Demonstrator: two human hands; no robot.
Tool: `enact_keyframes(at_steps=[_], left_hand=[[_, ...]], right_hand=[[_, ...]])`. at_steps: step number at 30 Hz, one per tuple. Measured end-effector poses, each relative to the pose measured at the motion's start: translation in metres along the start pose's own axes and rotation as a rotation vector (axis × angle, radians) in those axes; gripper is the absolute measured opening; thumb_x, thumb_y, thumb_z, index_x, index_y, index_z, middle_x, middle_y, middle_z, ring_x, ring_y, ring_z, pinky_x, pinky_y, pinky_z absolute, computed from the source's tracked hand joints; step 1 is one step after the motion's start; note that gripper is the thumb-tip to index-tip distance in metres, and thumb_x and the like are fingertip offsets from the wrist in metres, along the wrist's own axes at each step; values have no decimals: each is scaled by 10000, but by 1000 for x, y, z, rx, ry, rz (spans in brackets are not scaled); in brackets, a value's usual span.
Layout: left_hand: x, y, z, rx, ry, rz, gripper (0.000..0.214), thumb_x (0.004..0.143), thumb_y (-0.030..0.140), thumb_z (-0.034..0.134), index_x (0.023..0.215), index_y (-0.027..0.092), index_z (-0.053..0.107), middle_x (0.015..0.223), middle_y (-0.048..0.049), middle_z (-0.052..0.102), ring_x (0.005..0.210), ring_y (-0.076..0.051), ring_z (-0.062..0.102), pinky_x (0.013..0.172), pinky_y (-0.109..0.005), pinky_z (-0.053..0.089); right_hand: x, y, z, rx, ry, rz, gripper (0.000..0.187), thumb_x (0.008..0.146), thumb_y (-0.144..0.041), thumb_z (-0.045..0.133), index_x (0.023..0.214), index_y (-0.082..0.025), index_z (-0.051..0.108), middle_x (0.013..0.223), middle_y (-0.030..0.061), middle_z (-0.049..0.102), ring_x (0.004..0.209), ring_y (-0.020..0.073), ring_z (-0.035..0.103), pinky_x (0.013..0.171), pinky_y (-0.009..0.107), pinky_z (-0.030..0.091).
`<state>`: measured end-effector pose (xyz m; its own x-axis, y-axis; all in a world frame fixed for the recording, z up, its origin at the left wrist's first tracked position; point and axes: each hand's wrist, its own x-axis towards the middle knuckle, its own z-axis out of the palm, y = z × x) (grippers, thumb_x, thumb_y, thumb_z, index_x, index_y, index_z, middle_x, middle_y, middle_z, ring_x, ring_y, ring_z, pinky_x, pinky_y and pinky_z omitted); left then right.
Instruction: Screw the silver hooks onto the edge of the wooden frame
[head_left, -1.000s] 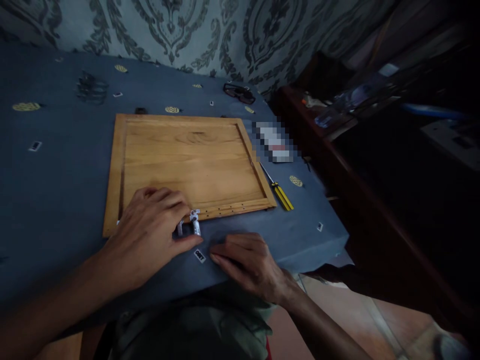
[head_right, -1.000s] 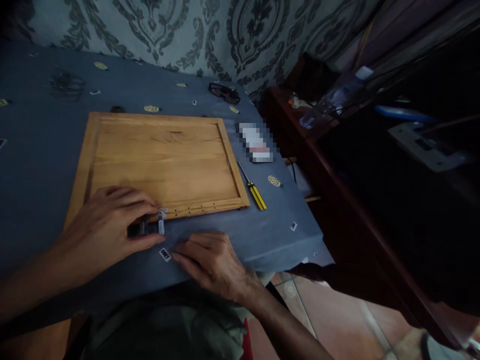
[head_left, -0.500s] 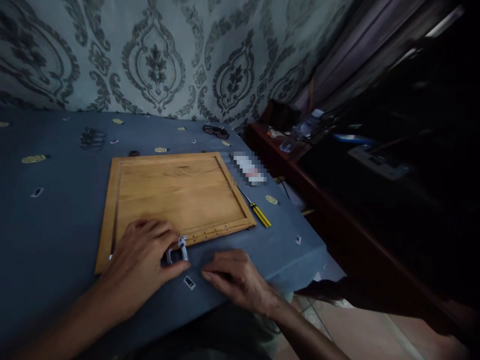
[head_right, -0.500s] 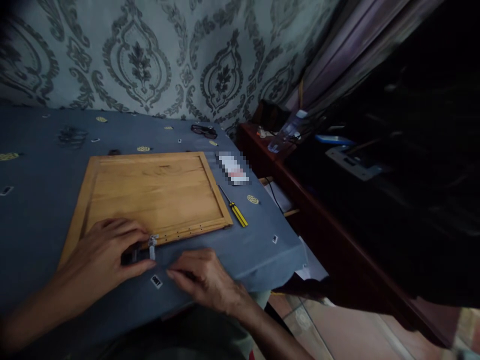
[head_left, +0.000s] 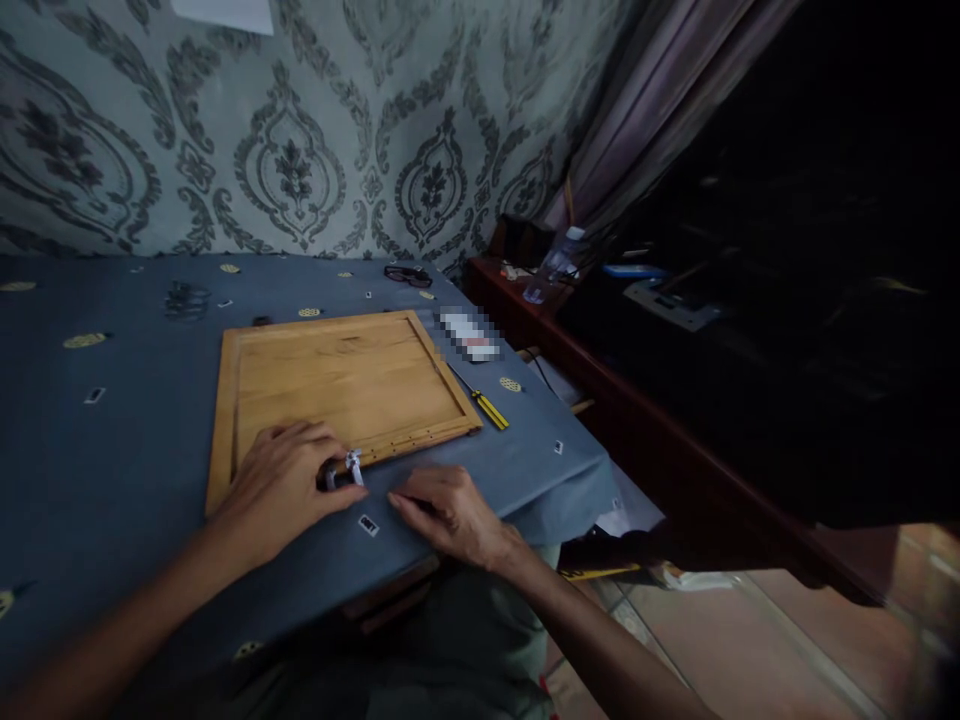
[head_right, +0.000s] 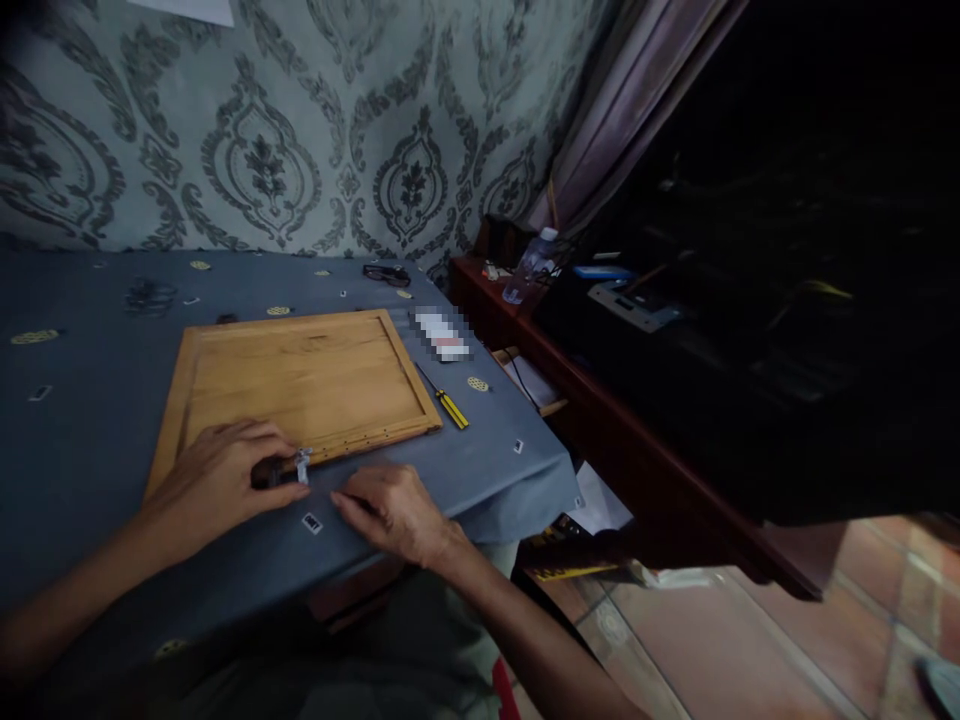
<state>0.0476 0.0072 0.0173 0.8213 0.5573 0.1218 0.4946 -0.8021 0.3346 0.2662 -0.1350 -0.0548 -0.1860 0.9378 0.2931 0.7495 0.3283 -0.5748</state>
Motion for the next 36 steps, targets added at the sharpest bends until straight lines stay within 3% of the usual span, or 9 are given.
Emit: enact_keyframes(at_steps=[12,17,21,26,29,32,36], left_hand=[[0,-5,4,-14,-4,-3,184,915,414,772,975,240,778,1034,-21,780,993,-271,733,918,-441,519],[0,5,-4,-14,-46,-13,192,913,393,826,977,217,789,1043,-41,794,1037,-276,729,929,-446,514],[4,8,-8,-33,-96,-71,249,877,414,887,1006,221,800,1103,-40,797,1139,-301,707,998,-470,489],[5,7,-6,-53,-93,-61,344,836,493,924,979,201,811,1053,-59,790,1089,-327,706,976,-493,476],[4,6,-5,-68,-79,-49,361,837,514,921,964,196,805,1032,-62,784,1071,-329,702,969,-498,467],[4,6,-5,-94,-82,-48,348,837,498,922,955,198,794,1022,-52,783,1055,-318,700,967,-494,462],[3,6,-5,-117,-65,-39,339,834,468,928,941,184,779,1044,-50,788,1048,-308,698,980,-497,453]], right_hand=[[3,-2,1,-35,38,-45,244,1066,-377,673,1126,-141,697,1017,37,715,853,135,697,787,310,638],[7,-15,-11,71,104,-87,222,1081,-299,648,941,-129,680,794,-25,657,673,88,634,655,230,577],[19,-22,-23,135,157,-116,251,1105,-247,582,930,-147,731,722,-6,687,604,77,624,558,196,469],[39,-22,-36,30,211,-137,150,1070,-180,615,988,-175,741,802,8,753,688,98,715,639,205,535],[47,-12,-51,-105,295,-104,101,1036,-183,663,979,-194,746,808,8,753,690,111,713,647,220,542],[42,10,-68,-277,463,15,101,1009,-221,691,937,-203,760,782,20,735,620,120,649,592,251,510],[15,50,-84,-512,642,237,217,954,-335,685,1009,-162,805,939,136,767,760,217,704,655,342,562]])
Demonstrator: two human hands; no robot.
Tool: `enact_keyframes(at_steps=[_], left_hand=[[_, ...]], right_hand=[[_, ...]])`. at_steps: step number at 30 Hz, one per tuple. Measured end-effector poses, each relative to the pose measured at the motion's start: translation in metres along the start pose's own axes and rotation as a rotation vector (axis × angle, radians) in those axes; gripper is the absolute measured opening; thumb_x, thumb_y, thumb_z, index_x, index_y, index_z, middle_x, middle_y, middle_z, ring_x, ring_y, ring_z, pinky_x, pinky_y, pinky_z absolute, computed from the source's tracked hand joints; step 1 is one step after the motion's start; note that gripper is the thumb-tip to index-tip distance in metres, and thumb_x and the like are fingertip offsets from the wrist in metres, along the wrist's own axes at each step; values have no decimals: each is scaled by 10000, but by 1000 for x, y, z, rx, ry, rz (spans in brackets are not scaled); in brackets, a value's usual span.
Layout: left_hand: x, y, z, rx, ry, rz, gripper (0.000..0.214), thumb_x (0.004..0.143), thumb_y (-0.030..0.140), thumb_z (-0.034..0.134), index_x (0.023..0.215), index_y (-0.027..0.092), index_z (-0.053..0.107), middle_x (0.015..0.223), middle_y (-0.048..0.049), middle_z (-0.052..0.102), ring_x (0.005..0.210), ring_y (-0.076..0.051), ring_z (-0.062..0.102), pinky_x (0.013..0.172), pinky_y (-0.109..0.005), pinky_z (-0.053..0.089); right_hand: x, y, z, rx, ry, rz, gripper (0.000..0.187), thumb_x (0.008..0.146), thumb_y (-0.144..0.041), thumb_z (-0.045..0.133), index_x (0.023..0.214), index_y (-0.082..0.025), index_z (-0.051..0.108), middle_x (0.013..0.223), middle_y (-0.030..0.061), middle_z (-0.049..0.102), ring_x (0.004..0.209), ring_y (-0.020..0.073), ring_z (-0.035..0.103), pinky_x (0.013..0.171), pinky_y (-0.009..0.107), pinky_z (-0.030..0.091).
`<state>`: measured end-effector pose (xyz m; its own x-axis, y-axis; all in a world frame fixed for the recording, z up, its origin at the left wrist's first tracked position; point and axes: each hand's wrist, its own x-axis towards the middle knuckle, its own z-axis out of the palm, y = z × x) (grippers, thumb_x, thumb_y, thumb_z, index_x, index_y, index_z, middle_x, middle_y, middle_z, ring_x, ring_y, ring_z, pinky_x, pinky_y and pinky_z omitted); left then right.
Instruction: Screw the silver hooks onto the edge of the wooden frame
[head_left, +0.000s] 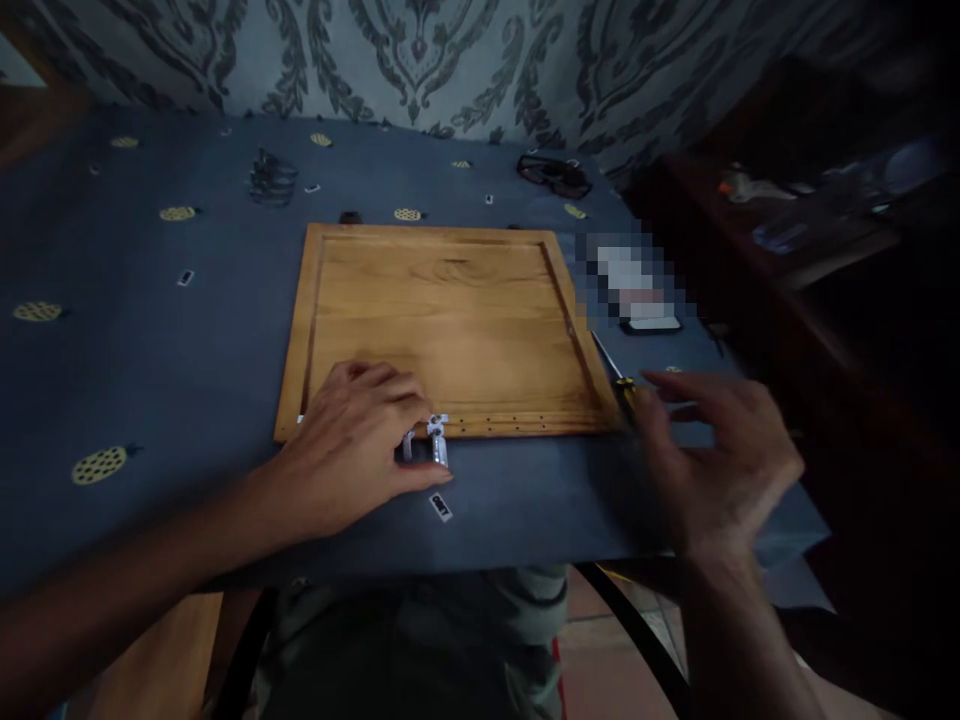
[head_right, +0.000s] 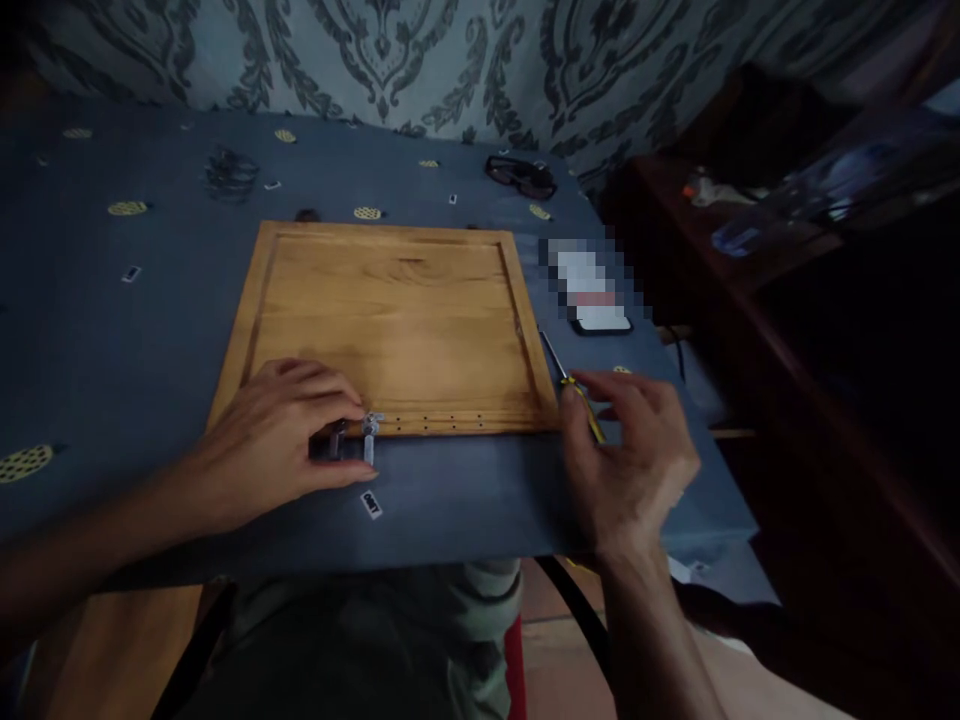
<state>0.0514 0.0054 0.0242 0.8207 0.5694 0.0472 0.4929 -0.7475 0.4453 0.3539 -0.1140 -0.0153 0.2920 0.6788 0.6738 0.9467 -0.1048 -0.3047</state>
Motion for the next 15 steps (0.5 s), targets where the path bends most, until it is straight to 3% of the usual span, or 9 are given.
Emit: enact_keyframes(at_steps=[3,8,11,15], left_hand=[[-1,0,1,0,12,19,336,843,458,923,930,170,774,1041,-49,785,1040,-308,699,987,-508,446],[-1,-1,2,7,19,38,352,850,482,916,928,172,769,1014,-39,776,1022,-309,700,973,-513,441],[-1,-2,3,11,20,37,358,855,493,911,937,174,771,1039,-47,782,1028,-307,702,958,-503,442],[-1,-1,3,11,28,42,349,850,478,920,941,176,772,1036,-40,780,1036,-294,702,979,-492,435]], right_hand=[[-17,29,0,-127,-54,90,415,889,-470,648,1105,-151,804,1027,193,768,918,328,730,726,453,593],[-32,43,1,-187,-162,207,421,847,-475,608,1132,-234,804,959,124,785,665,247,666,711,447,576],[-31,40,-1,-165,-140,249,468,812,-501,626,1154,-241,813,881,96,780,576,218,634,667,425,573],[-31,37,-8,-139,-11,299,461,811,-559,631,1079,-224,801,878,117,774,737,279,744,663,423,599]])
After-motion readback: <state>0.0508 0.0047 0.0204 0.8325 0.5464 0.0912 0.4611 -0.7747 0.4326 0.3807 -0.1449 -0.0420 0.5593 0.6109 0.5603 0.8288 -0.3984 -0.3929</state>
